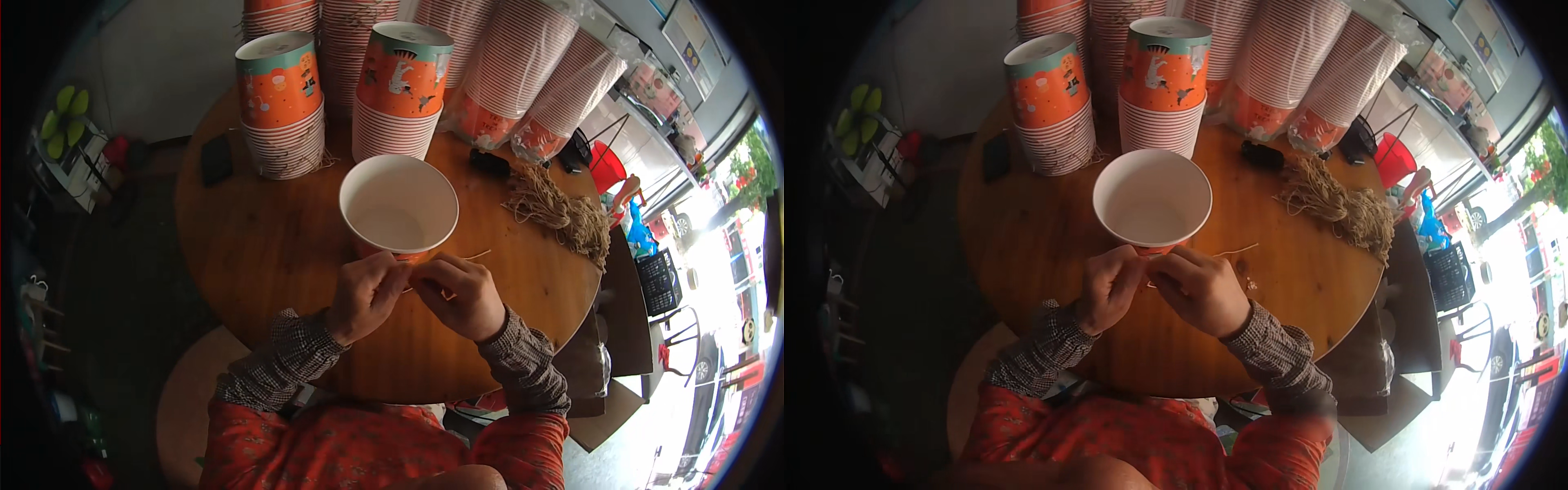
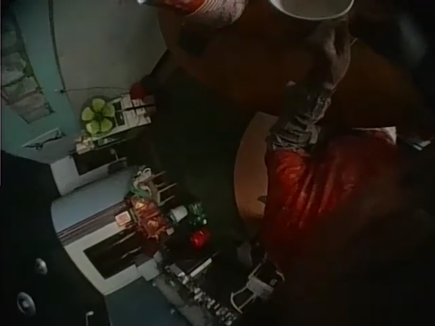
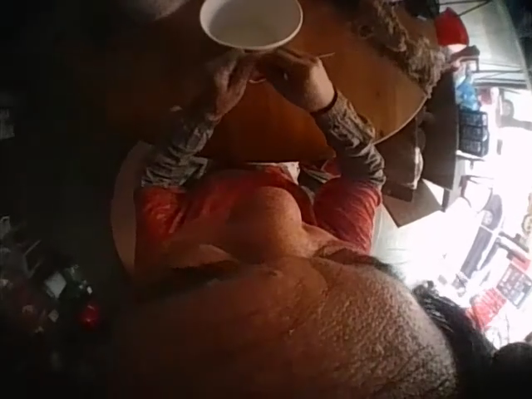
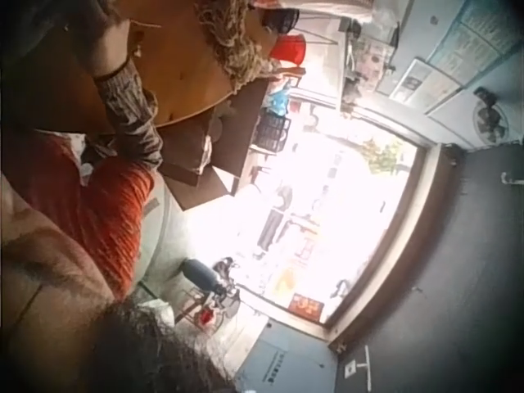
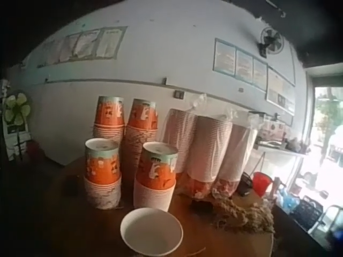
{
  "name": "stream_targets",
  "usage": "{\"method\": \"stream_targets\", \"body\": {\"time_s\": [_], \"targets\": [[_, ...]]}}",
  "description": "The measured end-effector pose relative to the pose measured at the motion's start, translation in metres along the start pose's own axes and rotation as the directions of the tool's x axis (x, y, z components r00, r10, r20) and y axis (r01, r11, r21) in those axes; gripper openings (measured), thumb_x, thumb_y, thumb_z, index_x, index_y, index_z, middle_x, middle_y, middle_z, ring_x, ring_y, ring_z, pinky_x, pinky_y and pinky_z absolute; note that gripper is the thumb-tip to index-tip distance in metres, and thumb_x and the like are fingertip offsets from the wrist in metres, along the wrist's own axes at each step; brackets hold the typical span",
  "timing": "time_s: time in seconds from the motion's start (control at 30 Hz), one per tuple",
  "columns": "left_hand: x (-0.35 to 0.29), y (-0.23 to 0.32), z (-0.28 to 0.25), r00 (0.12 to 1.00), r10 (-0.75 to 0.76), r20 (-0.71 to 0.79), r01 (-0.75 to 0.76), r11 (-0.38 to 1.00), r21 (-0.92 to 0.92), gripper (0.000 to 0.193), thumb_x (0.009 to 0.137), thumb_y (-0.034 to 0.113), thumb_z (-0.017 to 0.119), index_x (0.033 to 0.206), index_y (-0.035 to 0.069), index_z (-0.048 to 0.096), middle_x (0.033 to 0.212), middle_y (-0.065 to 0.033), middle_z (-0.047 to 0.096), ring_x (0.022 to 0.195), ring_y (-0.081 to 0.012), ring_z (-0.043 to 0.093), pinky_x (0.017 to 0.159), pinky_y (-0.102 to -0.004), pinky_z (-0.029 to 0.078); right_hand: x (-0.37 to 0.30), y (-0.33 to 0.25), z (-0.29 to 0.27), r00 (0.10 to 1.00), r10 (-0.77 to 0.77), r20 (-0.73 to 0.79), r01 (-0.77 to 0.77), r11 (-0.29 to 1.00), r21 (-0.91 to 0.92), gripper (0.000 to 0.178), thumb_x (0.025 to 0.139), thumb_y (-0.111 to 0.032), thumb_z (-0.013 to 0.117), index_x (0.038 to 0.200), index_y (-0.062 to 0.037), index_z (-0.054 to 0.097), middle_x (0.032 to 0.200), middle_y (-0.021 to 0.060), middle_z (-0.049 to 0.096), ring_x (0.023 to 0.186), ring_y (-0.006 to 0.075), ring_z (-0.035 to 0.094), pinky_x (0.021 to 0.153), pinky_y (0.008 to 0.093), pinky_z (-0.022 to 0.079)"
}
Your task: The recorder is threading and securing cord handles onto printed paper buckets at a workstation.
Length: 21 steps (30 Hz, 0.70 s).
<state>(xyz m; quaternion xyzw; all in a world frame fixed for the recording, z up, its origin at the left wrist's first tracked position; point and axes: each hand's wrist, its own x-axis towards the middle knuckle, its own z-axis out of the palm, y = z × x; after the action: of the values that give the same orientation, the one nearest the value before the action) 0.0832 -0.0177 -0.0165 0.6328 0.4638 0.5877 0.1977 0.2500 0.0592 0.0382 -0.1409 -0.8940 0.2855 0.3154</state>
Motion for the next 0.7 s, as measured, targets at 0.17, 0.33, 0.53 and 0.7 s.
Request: {"method": "stream_targets", "body": {"time_s": [0.17, 0.33, 0.53, 0.7], "targets": [[-0.002, 0.003, 0.013, 0.999, 0.051, -0.006, -0.050, 0.995, 0.082, 0.004, 0.090, 0.001, 0.057, 0.088, -0.001, 0.054, 0.077, -0.0112, 0.055, 0.067, -0.0236, 0.057, 0.060, -0.0323, 0.046, -0.015, 0.008, 0.001, 0.996, 0.083, -0.029, -0.080, 0.992, 0.101, 0.013, 0.081, -0.002, 0.066, 0.094, -0.0030, 0.063, 0.079, 0.0102, 0.063, 0.064, 0.0219, 0.064, 0.057, 0.0306, 0.050], [-0.005, 0.004, 0.020, 0.986, 0.164, 0.011, -0.163, 0.966, 0.200, 0.006, 0.088, -0.001, 0.059, 0.089, 0.000, 0.054, 0.083, -0.0124, 0.056, 0.073, -0.0283, 0.058, 0.065, -0.0340, 0.048, -0.035, 0.026, 0.006, 0.965, 0.263, 0.000, -0.250, 0.918, 0.309, 0.011, 0.084, -0.004, 0.069, 0.092, 0.0007, 0.063, 0.079, 0.0070, 0.066, 0.066, 0.0099, 0.062, 0.061, 0.0239, 0.050], [-0.013, 0.002, 0.021, 0.994, 0.096, 0.051, -0.106, 0.954, 0.281, 0.014, 0.082, -0.005, 0.065, 0.092, 0.001, 0.057, 0.086, -0.0122, 0.058, 0.077, -0.0279, 0.060, 0.066, -0.0345, 0.049, -0.047, 0.044, 0.019, 0.956, 0.293, 0.005, -0.265, 0.859, 0.439, 0.014, 0.084, -0.007, 0.068, 0.096, -0.0004, 0.064, 0.075, 0.0084, 0.066, 0.068, 0.0090, 0.062, 0.063, 0.0255, 0.050], [-0.011, -0.002, 0.020, 0.989, 0.130, 0.067, -0.145, 0.934, 0.328, 0.015, 0.081, -0.004, 0.066, 0.093, 0.001, 0.059, 0.087, -0.0114, 0.061, 0.081, -0.0265, 0.061, 0.068, -0.0332, 0.050, -0.052, 0.052, 0.024, 0.932, 0.361, 0.043, -0.324, 0.770, 0.550, 0.014, 0.086, -0.008, 0.067, 0.096, 0.0008, 0.063, 0.074, 0.0015, 0.063, 0.068, 0.0049, 0.057, 0.063, 0.0224, 0.048]]}}
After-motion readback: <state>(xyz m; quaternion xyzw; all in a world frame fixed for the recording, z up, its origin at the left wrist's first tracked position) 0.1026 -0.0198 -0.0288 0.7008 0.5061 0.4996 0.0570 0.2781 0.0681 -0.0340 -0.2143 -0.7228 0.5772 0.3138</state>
